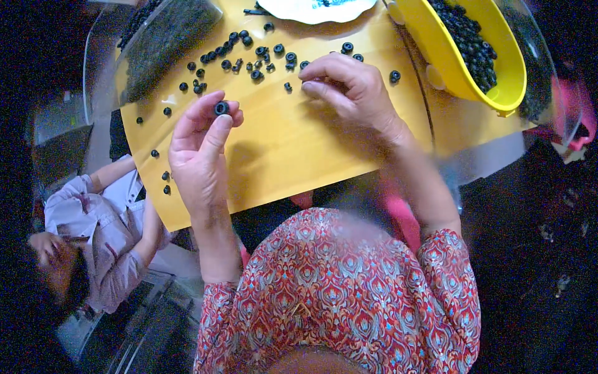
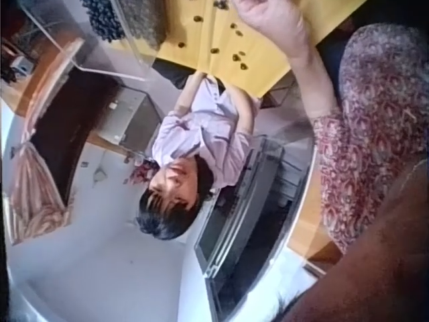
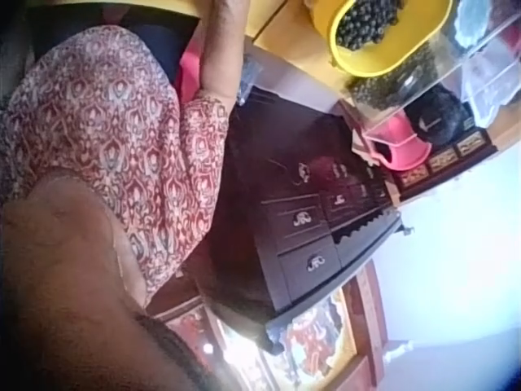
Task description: Assembling small black plastic grommets or fasteners by hand at a table.
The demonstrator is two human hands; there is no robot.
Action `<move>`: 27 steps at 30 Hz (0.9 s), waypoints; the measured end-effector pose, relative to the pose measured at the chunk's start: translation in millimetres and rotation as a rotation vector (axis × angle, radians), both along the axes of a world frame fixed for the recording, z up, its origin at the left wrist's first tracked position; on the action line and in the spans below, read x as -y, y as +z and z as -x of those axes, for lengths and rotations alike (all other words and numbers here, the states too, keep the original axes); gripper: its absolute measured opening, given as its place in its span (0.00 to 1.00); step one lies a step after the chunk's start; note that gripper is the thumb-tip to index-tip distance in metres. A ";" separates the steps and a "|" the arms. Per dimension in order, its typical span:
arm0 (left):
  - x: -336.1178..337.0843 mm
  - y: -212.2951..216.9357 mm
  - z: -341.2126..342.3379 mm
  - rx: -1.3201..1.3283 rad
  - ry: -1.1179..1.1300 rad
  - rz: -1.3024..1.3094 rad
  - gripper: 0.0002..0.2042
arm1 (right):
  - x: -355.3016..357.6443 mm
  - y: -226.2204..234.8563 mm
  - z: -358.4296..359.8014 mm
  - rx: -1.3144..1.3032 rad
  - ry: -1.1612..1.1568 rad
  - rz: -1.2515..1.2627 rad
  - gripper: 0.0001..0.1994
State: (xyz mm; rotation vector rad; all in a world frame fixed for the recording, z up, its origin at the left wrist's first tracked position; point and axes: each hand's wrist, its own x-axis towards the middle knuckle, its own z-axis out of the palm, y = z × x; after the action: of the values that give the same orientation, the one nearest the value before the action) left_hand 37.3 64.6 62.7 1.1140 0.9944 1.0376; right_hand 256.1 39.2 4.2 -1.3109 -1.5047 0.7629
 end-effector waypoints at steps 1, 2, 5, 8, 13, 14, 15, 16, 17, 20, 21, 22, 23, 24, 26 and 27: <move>2.7 0.0 2.0 0.003 0.010 0.003 0.13 | 0.0 1.1 0.9 0.003 0.010 0.003 0.06; 4.8 -0.5 2.9 -0.006 0.015 -0.011 0.13 | -0.1 2.3 1.0 0.016 0.011 0.020 0.06; 9.1 -0.1 5.3 -0.001 0.034 -0.040 0.14 | -0.4 -0.3 3.4 0.033 0.009 0.039 0.06; 10.2 0.6 9.7 0.080 0.032 -0.009 0.13 | -1.7 -5.6 2.0 0.013 -0.006 -0.011 0.06; 12.7 -13.1 22.7 0.563 -0.077 0.283 0.12 | -3.5 -4.7 2.6 -0.008 -0.042 -0.098 0.08; 14.5 -14.9 22.7 0.590 -0.067 0.303 0.12 | -4.0 -5.5 1.9 -0.008 -0.042 -0.095 0.08; 16.3 -16.5 22.9 0.617 -0.056 0.324 0.13 | -4.5 -6.5 1.0 0.008 -0.037 -0.102 0.08; 17.7 -18.1 23.9 0.616 -0.055 0.326 0.13 | -4.4 -7.0 0.5 0.024 -0.033 -0.110 0.09; 18.5 -19.7 25.4 0.658 -0.049 0.358 0.13 | -4.4 -6.8 0.3 0.023 -0.033 -0.108 0.09; 21.1 -20.1 25.3 0.719 -0.035 0.401 0.14 | -4.8 -6.6 -0.8 0.022 -0.027 -0.099 0.08; 21.4 -20.3 24.6 0.739 -0.030 0.411 0.14 | -5.2 -7.6 -1.5 0.038 -0.026 -0.109 0.08; 21.5 -21.1 24.2 0.739 -0.030 0.415 0.14 | -5.7 -8.4 -2.1 0.054 -0.026 -0.119 0.08; 21.6 -20.9 23.7 0.730 -0.029 0.405 0.14 | -5.7 -7.4 -2.2 0.054 -0.027 -0.117 0.08; 21.7 -20.6 23.1 0.721 -0.027 0.395 0.14 | -5.7 -5.9 -1.7 0.060 -0.031 -0.108 0.07; 22.3 -15.9 20.8 0.653 -0.002 0.392 0.14 | -5.7 -4.1 -1.1 0.066 -0.034 -0.097 0.07; 22.4 -14.7 20.1 0.584 0.024 0.387 0.14 | -5.8 -3.6 -0.9 0.066 -0.034 -0.086 0.07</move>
State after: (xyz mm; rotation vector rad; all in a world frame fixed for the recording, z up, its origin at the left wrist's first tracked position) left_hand 17.3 42.2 48.0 0.4390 0.6909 1.0486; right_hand 257.0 45.0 0.6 -1.3048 -1.5462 0.6319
